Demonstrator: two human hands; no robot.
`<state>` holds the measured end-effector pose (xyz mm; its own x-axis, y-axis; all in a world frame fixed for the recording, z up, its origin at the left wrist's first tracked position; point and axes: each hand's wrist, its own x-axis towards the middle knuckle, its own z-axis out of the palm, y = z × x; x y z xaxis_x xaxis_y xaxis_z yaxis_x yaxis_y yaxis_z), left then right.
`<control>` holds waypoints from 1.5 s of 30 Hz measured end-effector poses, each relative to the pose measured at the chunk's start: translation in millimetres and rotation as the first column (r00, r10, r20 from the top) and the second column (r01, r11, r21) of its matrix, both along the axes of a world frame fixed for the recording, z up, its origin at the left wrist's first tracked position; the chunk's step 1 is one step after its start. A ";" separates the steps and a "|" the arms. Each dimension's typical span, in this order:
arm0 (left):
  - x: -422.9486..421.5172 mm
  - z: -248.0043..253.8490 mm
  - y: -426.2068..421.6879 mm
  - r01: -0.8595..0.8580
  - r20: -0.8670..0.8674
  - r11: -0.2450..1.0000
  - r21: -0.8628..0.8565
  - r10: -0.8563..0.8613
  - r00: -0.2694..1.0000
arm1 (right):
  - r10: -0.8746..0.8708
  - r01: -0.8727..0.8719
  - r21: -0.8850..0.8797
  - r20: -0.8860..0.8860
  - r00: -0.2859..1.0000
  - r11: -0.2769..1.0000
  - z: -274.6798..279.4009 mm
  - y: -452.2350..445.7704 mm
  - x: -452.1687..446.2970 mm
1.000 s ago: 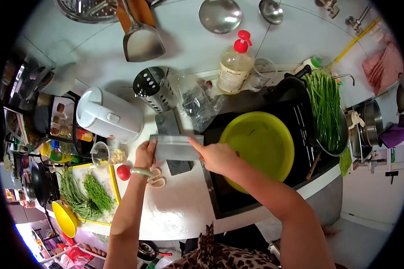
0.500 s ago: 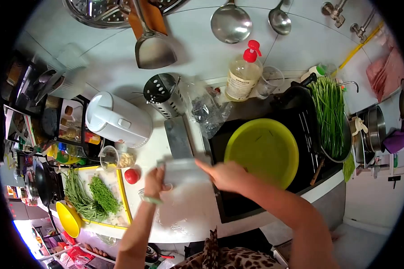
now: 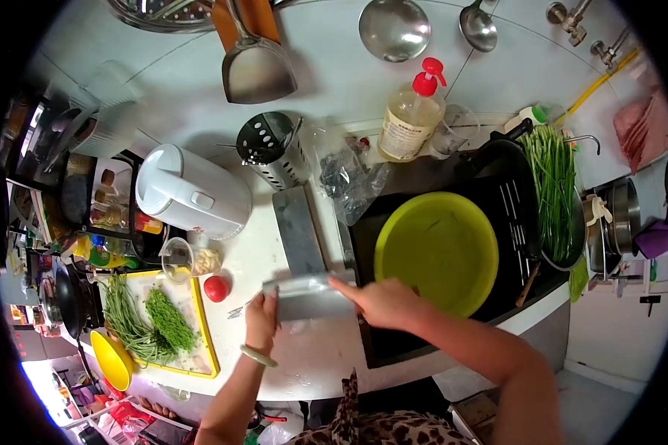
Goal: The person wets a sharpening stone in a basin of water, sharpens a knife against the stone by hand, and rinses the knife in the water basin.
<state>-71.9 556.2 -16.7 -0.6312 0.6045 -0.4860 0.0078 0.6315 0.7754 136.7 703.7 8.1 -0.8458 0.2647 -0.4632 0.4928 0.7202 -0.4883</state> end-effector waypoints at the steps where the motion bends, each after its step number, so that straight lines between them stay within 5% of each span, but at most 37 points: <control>1: -16.3 3.2 15.3 -0.011 -0.017 0.999 -0.040 0.010 1.000 | -0.017 0.017 0.009 -0.012 1.000 1.000 1.8 15.1 -15.5; 2: -30.3 7.1 35.0 -0.064 0.014 0.993 0.103 0.063 0.998 | -0.024 0.037 0.063 -0.190 0.982 0.997 -0.6 32.8 -33.1; 5: -71.5 8.9 70.8 -0.025 -0.025 0.999 0.035 0.026 0.999 | -0.058 0.082 0.100 -0.220 0.974 0.992 -3.3 60.5 -67.9; 7: -43.2 17.6 48.5 -0.047 0.022 0.996 0.073 0.046 0.999 | -0.017 0.022 0.091 -0.059 0.998 0.996 15.3 45.5 -51.1; 8: -40.8 -8.8 23.1 0.077 -0.119 0.995 -0.069 -0.085 0.989 | -0.008 0.010 0.030 -0.037 0.999 1.000 12.0 32.0 -33.3; 9: -18.0 -0.4 5.5 0.059 -0.041 0.994 -0.089 -0.063 0.997 | 0.012 -0.010 -0.036 0.076 0.997 0.999 22.4 17.4 -19.8; 11: 11.3 12.6 -9.0 -0.097 0.114 0.993 -0.068 0.104 0.988 | -0.002 0.001 -0.091 -0.013 1.000 0.996 17.8 1.7 -0.9; 13: -11.8 9.6 10.6 -0.061 0.059 0.997 -0.056 0.064 0.996 | -0.008 0.016 -0.083 0.106 0.994 0.996 24.5 23.1 -25.3; 14: -28.0 3.1 28.1 -0.033 -0.085 0.994 0.108 0.042 0.995 | -0.021 0.020 -0.025 -0.037 0.999 0.999 6.6 39.5 -39.7; 17: -61.5 8.7 61.7 -0.089 0.022 0.996 0.024 0.088 0.996 | -0.010 0.025 0.063 -0.233 0.972 0.998 -5.2 64.2 -64.8; 18: -53.6 7.1 52.5 -0.026 -0.074 0.999 0.037 0.029 0.997 | 0.011 -0.009 0.100 -0.019 1.000 0.995 13.7 56.0 -62.4; 19: -43.1 0.9 33.8 0.038 -0.171 0.998 0.045 -0.030 0.985 | -0.003 0.003 0.000 -0.016 1.000 1.000 21.5 45.4 -48.8; 20: -37.0 -30.1 5.2 0.054 -0.138 0.998 -0.015 -0.056 0.989 | -0.031 0.031 -0.116 0.002 1.000 0.993 9.9 29.9 -29.7; 21: -4.0 13.3 0.4 0.021 -0.046 0.997 -0.080 -0.025 0.999 | 0.026 -0.003 -0.133 0.173 0.985 0.991 33.5 16.1 -20.9; 23: 17.2 19.7 -16.2 -0.067 0.103 0.990 -0.122 0.080 0.991 | 0.017 -0.021 -0.137 -0.034 0.999 0.990 7.4 -0.8 6.9; 25: -11.4 1.5 -0.8 -0.030 -0.006 0.998 -0.059 0.030 1.000 | 0.035 -0.025 -0.119 0.081 0.996 0.993 16.7 23.7 -24.1; 26: -26.4 8.8 23.4 -0.038 -0.049 0.998 0.051 0.041 0.998 | 0.010 -0.015 -0.051 -0.095 0.995 0.999 -1.1 41.0 -39.1; 27: -52.4 -4.7 39.5 0.006 -0.089 0.995 0.095 0.002 0.996 | 0.028 -0.026 0.033 -0.051 0.998 0.999 12.7 59.0 -62.1; 28: -61.5 13.5 61.8 -0.032 -0.133 0.999 0.003 0.032 0.991 | 0.039 -0.009 0.123 -0.241 0.970 0.992 -7.2 73.0 -72.4; 31: -48.0 5.7 37.6 -0.041 -0.034 0.999 0.028 0.042 0.999 | 0.058 -0.058 0.026 0.029 0.998 0.998 20.3 58.3 -60.8; 32: -27.3 9.3 21.2 -0.032 -0.084 0.999 0.005 0.032 0.996 | 0.035 -0.041 -0.072 -0.084 0.996 0.997 5.0 44.3 -38.5; 33: -7.0 16.7 3.3 -0.075 0.041 0.993 -0.095 0.079 0.996 | 0.075 -0.063 -0.080 0.153 0.985 0.995 27.4 28.4 -30.3; 35: 15.5 13.9 -14.7 -0.163 0.123 0.980 -0.112 0.176 0.977 | 0.055 -0.061 -0.138 -0.045 0.997 0.989 18.9 13.2 -10.2; 37: -4.7 -0.9 -2.6 -0.132 0.001 0.991 -0.015 0.132 0.991 | 0.084 -0.072 -0.122 0.095 0.992 0.990 19.8 34.1 -32.4; 39: -29.7 24.2 47.0 -0.224 0.060 0.969 0.101 0.219 0.974 | 0.061 -0.061 0.004 -0.003 0.998 0.998 15.8 66.4 -67.8; 41: -56.3 20.0 62.8 -0.212 0.066 0.977 0.028 0.210 0.975 | 0.014 -0.023 -0.035 -0.242 0.970 0.999 4.6 78.5 -75.5; 43: -48.0 -6.3 27.4 -0.044 -0.115 0.999 0.003 0.044 0.992 | 0.079 -0.079 -0.012 0.003 0.997 0.997 22.9 60.8 -62.5; 45: -0.9 21.9 -3.6 -0.155 0.039 0.983 -0.101 0.159 0.986 | 0.134 -0.119 -0.112 0.133 0.982 0.987 23.5 28.3 -34.6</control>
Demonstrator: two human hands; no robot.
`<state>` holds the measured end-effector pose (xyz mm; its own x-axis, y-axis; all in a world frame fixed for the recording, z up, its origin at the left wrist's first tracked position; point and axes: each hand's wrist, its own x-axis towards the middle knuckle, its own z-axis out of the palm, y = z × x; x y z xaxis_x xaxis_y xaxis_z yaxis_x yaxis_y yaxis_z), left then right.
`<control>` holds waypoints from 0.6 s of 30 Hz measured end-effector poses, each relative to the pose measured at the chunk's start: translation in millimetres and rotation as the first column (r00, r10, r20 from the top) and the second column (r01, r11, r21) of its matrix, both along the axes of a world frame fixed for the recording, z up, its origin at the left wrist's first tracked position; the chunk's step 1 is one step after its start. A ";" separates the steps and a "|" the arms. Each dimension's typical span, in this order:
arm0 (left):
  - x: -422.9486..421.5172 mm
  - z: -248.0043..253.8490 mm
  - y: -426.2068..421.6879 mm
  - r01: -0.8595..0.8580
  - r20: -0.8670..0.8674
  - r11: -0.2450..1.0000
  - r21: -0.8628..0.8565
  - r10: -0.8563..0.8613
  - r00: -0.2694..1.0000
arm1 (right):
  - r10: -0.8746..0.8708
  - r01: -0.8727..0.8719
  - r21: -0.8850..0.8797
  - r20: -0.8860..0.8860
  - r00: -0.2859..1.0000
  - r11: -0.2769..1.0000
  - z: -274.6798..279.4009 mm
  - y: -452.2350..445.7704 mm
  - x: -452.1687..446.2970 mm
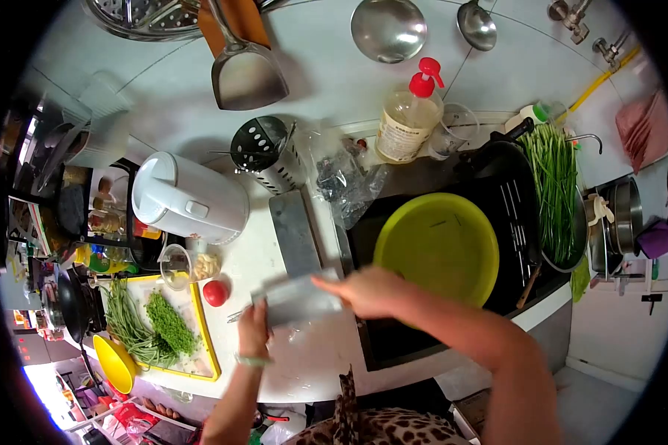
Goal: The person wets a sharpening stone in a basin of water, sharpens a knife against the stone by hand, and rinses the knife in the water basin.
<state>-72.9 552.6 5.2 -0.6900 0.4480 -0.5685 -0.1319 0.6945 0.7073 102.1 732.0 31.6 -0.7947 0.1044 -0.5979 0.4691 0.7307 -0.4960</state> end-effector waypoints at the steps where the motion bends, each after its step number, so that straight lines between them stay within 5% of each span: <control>1: 13.8 4.2 -14.6 -0.021 0.059 0.999 -0.049 0.024 0.998 | -0.016 0.012 -0.035 -0.109 0.994 0.999 -10.5 -12.7 16.3; 2: 19.1 4.7 -17.8 -0.057 0.078 0.997 -0.057 0.062 0.995 | -0.032 0.016 -0.072 -0.218 0.975 0.997 -6.6 -16.6 18.9; 4: -0.7 -0.5 -0.2 -0.043 0.012 0.997 0.060 0.043 0.999 | 0.036 -0.036 0.036 -0.004 0.999 0.999 1.6 4.5 -7.8; 5: -21.8 -8.7 15.9 0.003 -0.042 0.986 0.165 0.004 0.999 | -0.003 0.010 0.028 -0.218 0.976 1.000 -6.8 22.1 -23.9; 6: -47.2 -30.4 29.4 0.052 -0.159 0.981 0.189 -0.021 0.987 | 0.010 0.007 0.133 -0.127 0.992 0.991 -10.2 37.3 -40.9; 8: -56.6 -6.7 54.3 -0.060 -0.038 0.989 0.133 0.066 0.997 | -0.030 0.058 0.075 -0.332 0.943 0.995 -26.1 49.3 -48.2; 10: -42.2 -22.6 18.6 0.073 -0.091 0.995 0.063 -0.067 0.994 | -0.038 0.039 0.004 -0.080 0.996 0.999 -0.1 29.7 -32.2; 11: -16.3 -2.3 5.7 -0.004 0.004 0.999 0.051 0.004 1.000 | 0.002 0.000 0.016 -0.131 0.991 1.000 -10.0 11.5 -14.1; 12: 1.6 -8.3 -15.4 0.014 -0.050 0.998 0.057 -0.011 0.999 | 0.030 -0.029 -0.010 0.027 0.999 1.000 1.3 -5.8 -2.8; 14: 18.1 7.4 -19.0 -0.092 0.102 0.995 -0.042 0.096 0.990 | -0.056 0.029 -0.124 -0.219 0.974 0.992 -23.0 -21.1 22.4; 16: -5.0 2.8 0.6 -0.016 -0.015 1.000 0.025 0.017 1.000 | 0.040 -0.039 0.027 -0.027 0.999 0.999 -1.1 4.8 -11.9; 17: -27.5 -20.2 13.7 0.012 -0.105 0.987 0.161 0.005 0.995 | 0.045 -0.020 0.094 -0.268 0.962 0.995 -31.6 21.5 -22.6; 18: -51.9 -35.9 29.9 0.047 -0.187 0.988 0.148 -0.019 0.982 | -0.025 0.035 0.080 -0.126 0.992 0.996 -6.9 36.4 -44.5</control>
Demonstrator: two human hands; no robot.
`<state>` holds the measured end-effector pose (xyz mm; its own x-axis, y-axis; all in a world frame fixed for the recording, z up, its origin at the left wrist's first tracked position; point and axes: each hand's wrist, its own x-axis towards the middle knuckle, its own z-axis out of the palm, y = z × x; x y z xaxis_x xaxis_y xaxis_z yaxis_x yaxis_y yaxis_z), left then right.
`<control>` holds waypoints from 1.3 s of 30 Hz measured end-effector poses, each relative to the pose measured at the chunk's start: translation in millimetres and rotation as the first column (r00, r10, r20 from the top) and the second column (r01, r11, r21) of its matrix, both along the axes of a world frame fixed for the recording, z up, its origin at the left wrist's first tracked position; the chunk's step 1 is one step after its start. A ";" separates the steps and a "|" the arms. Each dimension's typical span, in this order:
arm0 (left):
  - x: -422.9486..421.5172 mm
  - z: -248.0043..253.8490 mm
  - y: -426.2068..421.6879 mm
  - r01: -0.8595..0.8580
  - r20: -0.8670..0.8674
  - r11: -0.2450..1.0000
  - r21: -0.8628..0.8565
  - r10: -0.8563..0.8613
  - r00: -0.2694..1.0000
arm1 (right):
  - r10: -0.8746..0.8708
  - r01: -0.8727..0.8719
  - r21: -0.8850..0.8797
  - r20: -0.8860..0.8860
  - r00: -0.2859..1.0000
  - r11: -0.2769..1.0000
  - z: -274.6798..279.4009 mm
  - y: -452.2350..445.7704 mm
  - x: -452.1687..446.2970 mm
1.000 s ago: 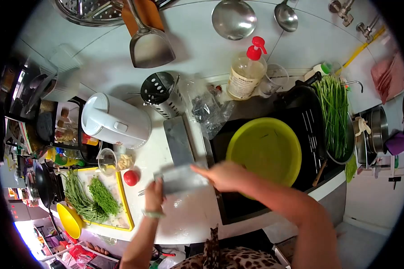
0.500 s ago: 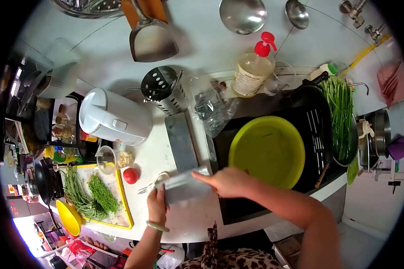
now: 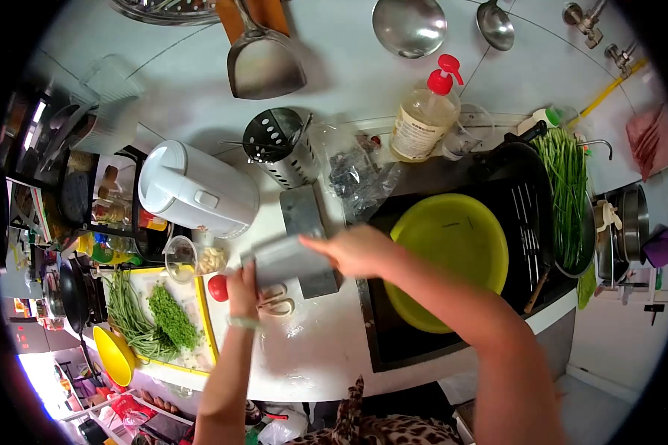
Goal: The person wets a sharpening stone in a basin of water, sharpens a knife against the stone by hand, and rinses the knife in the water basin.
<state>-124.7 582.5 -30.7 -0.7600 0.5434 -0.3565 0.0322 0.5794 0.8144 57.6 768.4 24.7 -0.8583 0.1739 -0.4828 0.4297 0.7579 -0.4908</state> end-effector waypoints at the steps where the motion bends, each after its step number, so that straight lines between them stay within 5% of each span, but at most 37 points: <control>1: -10.1 16.0 18.2 0.005 0.031 1.000 0.005 -0.005 1.000 | -0.012 0.013 0.004 -0.134 0.991 1.000 -9.7 6.9 -3.5; 2: -8.5 29.8 25.3 -0.088 0.146 0.995 -0.038 0.093 0.985 | -0.021 0.023 0.006 -0.264 0.964 1.000 -18.5 8.3 -4.3; 4: 8.3 26.1 -1.9 0.015 0.191 0.998 -0.067 -0.002 0.982 | -0.013 0.014 -0.016 0.070 0.997 1.000 5.2 -12.8 10.2; 5: 24.6 19.1 -23.3 0.062 0.136 0.998 -0.027 -0.058 0.989 | -0.015 0.014 -0.077 -0.019 1.000 0.997 -10.5 -28.5 32.4; 6: 47.5 33.7 -34.3 0.040 0.108 0.988 -0.152 -0.023 0.994 | 0.002 0.022 -0.097 0.242 0.970 0.995 17.5 -44.5 40.5; 8: 65.6 35.6 -47.0 -0.033 0.255 0.986 -0.162 0.074 0.964 | -0.026 0.028 -0.174 0.014 1.000 0.984 -4.9 -61.1 69.5; 10: 44.5 33.4 -26.0 0.018 0.157 0.995 -0.101 -0.001 0.988 | -0.018 0.035 -0.114 0.141 0.990 0.993 13.4 -37.5 38.7; 11: 25.0 22.0 -8.3 0.050 0.052 0.997 0.052 -0.053 0.997 | -0.029 0.027 -0.024 -0.083 0.996 0.999 -7.6 -20.9 27.3; 12: 0.8 14.4 11.1 0.091 0.046 0.995 0.034 -0.093 0.995 | -0.061 0.061 0.055 -0.004 0.998 0.997 -3.0 -6.0 6.3; 13: -15.6 20.2 31.4 0.099 0.009 0.994 -0.051 -0.098 0.995 | -0.074 0.090 0.057 -0.237 0.969 0.994 -17.0 8.0 0.3; 14: -16.0 26.5 37.3 0.026 0.118 1.000 -0.017 -0.024 0.993 | -0.110 0.114 -0.003 -0.275 0.955 0.994 -20.4 10.2 0.0; 16: 6.0 23.5 10.1 0.134 0.092 0.991 -0.021 -0.132 0.987 | -0.088 0.088 0.024 -0.006 0.996 0.996 3.5 -11.9 17.3; 17: 24.3 22.6 -9.2 0.121 0.122 0.990 -0.070 -0.112 0.986 | -0.103 0.101 -0.040 -0.044 0.994 0.994 -12.1 -28.4 40.8; 18: 43.5 21.2 -26.7 0.111 0.152 0.986 -0.123 -0.092 0.984 | -0.084 0.106 -0.078 0.248 0.965 0.991 14.9 -44.4 48.6; 20: 59.7 24.2 -35.1 0.081 0.259 0.985 -0.150 -0.040 0.965 | -0.131 0.138 -0.165 0.051 0.990 0.977 -0.9 -60.3 77.4; 22: 34.9 6.2 -13.8 0.134 0.089 0.991 0.009 -0.135 0.987 | -0.190 0.204 -0.121 0.117 0.975 0.972 -0.7 -37.0 50.5; 23: 17.2 8.0 7.5 0.166 0.015 0.986 0.007 -0.167 0.986 | -0.161 0.161 -0.018 0.006 0.987 0.987 -9.8 -17.5 34.6; 26: -9.9 25.7 52.0 0.114 0.106 0.993 -0.010 -0.112 0.988 | -0.204 0.196 -0.058 -0.201 0.958 0.979 -14.7 11.0 15.4; 28: 7.8 7.4 17.3 0.187 0.067 0.982 -0.023 -0.185 0.980 | -0.189 0.191 -0.012 0.093 0.978 0.982 0.8 -14.4 31.7; 29: 25.9 14.7 -0.5 0.202 0.064 0.971 -0.131 -0.195 0.979 | -0.188 0.189 -0.102 0.014 0.982 0.977 -14.7 -31.2 54.0; 30: 48.4 -1.8 -27.1 0.157 -0.019 0.986 0.060 -0.157 0.987 | -0.141 0.154 -0.072 0.166 0.976 0.985 5.0 -46.7 64.1; 31: 64.1 21.8 -34.3 0.118 0.177 0.987 -0.109 -0.097 0.979 | -0.124 0.135 -0.097 0.115 0.986 0.986 0.6 -54.7 74.1; 32: 67.1 26.0 -34.2 0.077 0.216 0.991 -0.105 -0.053 0.975 | -0.108 0.116 -0.122 0.066 0.992 0.986 -3.6 -58.6 80.3; 34: 39.6 11.1 -13.2 0.166 0.034 0.985 -0.046 -0.164 0.986 | -0.149 0.162 -0.126 0.108 0.983 0.979 1.2 -33.9 53.7; 36: 0.2 5.6 28.2 0.183 -0.031 0.981 0.062 -0.181 0.983 | -0.125 0.131 0.068 -0.080 0.989 0.989 -11.8 -1.6 21.8; 38: -10.0 22.8 45.6 0.117 0.096 0.993 -0.034 -0.113 0.989 | -0.177 0.183 -0.001 -0.245 0.953 0.983 -21.4 7.7 16.6; 39: 2.4 26.0 33.6 0.109 0.124 0.994 -0.022 -0.105 0.987 | -0.159 0.158 -0.020 -0.158 0.975 0.987 -9.3 -1.6 21.1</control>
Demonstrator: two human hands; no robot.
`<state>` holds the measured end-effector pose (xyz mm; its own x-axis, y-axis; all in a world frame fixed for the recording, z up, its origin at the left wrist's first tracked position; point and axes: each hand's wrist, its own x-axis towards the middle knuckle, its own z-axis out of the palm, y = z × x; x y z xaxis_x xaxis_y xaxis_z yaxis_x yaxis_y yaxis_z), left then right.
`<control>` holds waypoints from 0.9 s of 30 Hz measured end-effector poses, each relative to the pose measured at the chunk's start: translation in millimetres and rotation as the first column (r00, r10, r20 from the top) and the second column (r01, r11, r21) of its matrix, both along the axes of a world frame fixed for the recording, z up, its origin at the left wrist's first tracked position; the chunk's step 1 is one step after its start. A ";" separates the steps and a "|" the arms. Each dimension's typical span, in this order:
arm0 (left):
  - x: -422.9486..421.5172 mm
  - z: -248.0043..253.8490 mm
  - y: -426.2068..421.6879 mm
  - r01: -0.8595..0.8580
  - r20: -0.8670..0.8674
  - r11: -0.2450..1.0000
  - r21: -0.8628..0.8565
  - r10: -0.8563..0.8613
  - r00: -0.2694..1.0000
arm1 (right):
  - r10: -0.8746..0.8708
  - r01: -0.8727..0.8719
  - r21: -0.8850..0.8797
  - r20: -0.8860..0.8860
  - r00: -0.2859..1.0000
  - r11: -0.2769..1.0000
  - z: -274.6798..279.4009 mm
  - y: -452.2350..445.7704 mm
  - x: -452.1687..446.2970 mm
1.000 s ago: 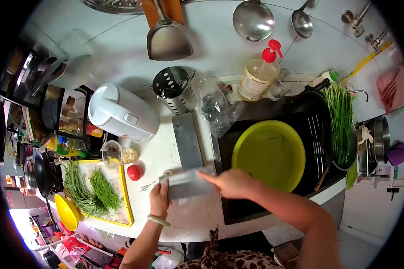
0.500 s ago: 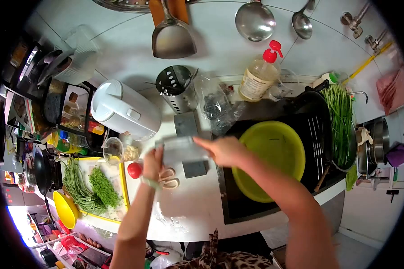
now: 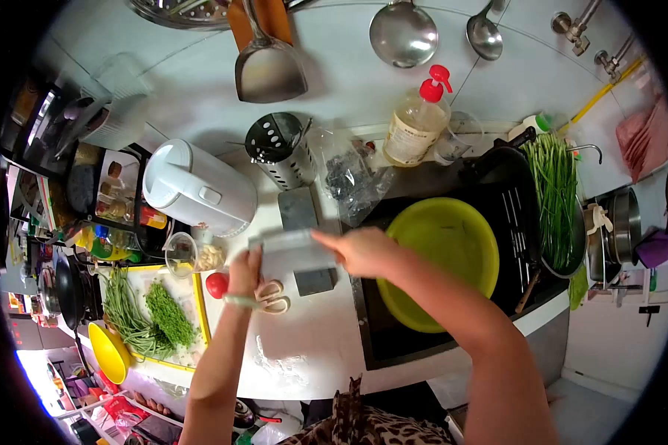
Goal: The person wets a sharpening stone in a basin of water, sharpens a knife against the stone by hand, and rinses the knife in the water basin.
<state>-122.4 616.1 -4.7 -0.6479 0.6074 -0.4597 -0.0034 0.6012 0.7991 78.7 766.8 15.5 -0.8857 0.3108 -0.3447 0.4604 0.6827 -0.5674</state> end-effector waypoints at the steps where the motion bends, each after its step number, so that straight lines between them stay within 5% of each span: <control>1: 18.6 1.9 -20.2 -0.007 0.025 1.000 0.010 0.007 1.000 | 0.011 -0.008 -0.012 0.262 0.965 1.000 16.6 -14.3 9.8; 2: 37.5 4.0 -44.5 0.015 0.008 0.996 -0.086 -0.015 1.000 | 0.026 -0.014 -0.101 0.122 0.992 0.995 1.3 -31.0 32.7; 3: 49.4 4.1 -61.3 0.036 -0.005 0.982 -0.187 -0.038 0.999 | 0.091 -0.040 -0.141 0.377 0.922 0.989 30.5 -45.4 36.4; 7: 30.2 -7.8 -51.6 0.027 -0.042 0.999 0.019 -0.027 0.999 | 0.044 -0.028 -0.131 0.123 0.991 0.991 3.4 -31.0 26.1; 9: -7.6 -7.6 -10.1 0.020 -0.077 0.997 0.077 -0.014 0.997 | 0.032 -0.034 0.076 0.029 0.999 0.997 -5.4 0.4 -10.8; 11: -18.9 -9.0 -0.9 -0.035 -0.059 0.999 -0.026 0.034 0.998 | 0.035 -0.029 0.048 -0.139 0.990 0.998 -16.9 7.4 -14.1; 13: 9.7 -11.6 -41.1 0.080 -0.170 0.995 -0.066 -0.090 0.981 | 0.086 -0.087 0.013 0.087 0.992 0.996 2.1 -18.5 10.4; 15: 54.2 -2.6 -78.8 -0.042 0.007 0.992 -0.115 0.043 0.999 | 0.144 -0.112 -0.152 0.216 0.966 0.982 16.5 -49.1 40.6; 19: 32.7 0.7 -53.0 -0.111 0.090 0.993 -0.047 0.115 0.989 | 0.148 -0.131 -0.095 0.206 0.967 0.987 12.4 -24.0 13.8; 21: -12.7 -14.6 -14.6 -0.052 -0.052 0.996 0.074 0.056 0.997 | 0.118 -0.120 0.017 0.093 0.989 0.993 7.8 9.6 -24.2; 23: -19.3 -1.0 -2.8 -0.086 -0.011 0.996 -0.007 0.086 0.996 | 0.123 -0.121 0.021 -0.116 0.986 0.992 -11.2 16.2 -26.0; 24: -9.2 -0.5 -15.2 -0.060 0.011 0.996 -0.059 0.060 0.998 | 0.095 -0.092 -0.025 0.148 0.984 0.995 17.2 4.0 -19.6; 25: 7.4 -1.1 -33.8 -0.029 0.032 0.994 -0.106 0.032 0.999 | 0.121 -0.117 -0.050 0.089 0.989 0.992 0.8 -7.9 -0.1; 27: 49.4 4.9 -66.4 -0.063 0.026 0.993 -0.101 0.066 0.997 | 0.174 -0.135 -0.159 0.271 0.947 0.978 11.7 -36.7 28.3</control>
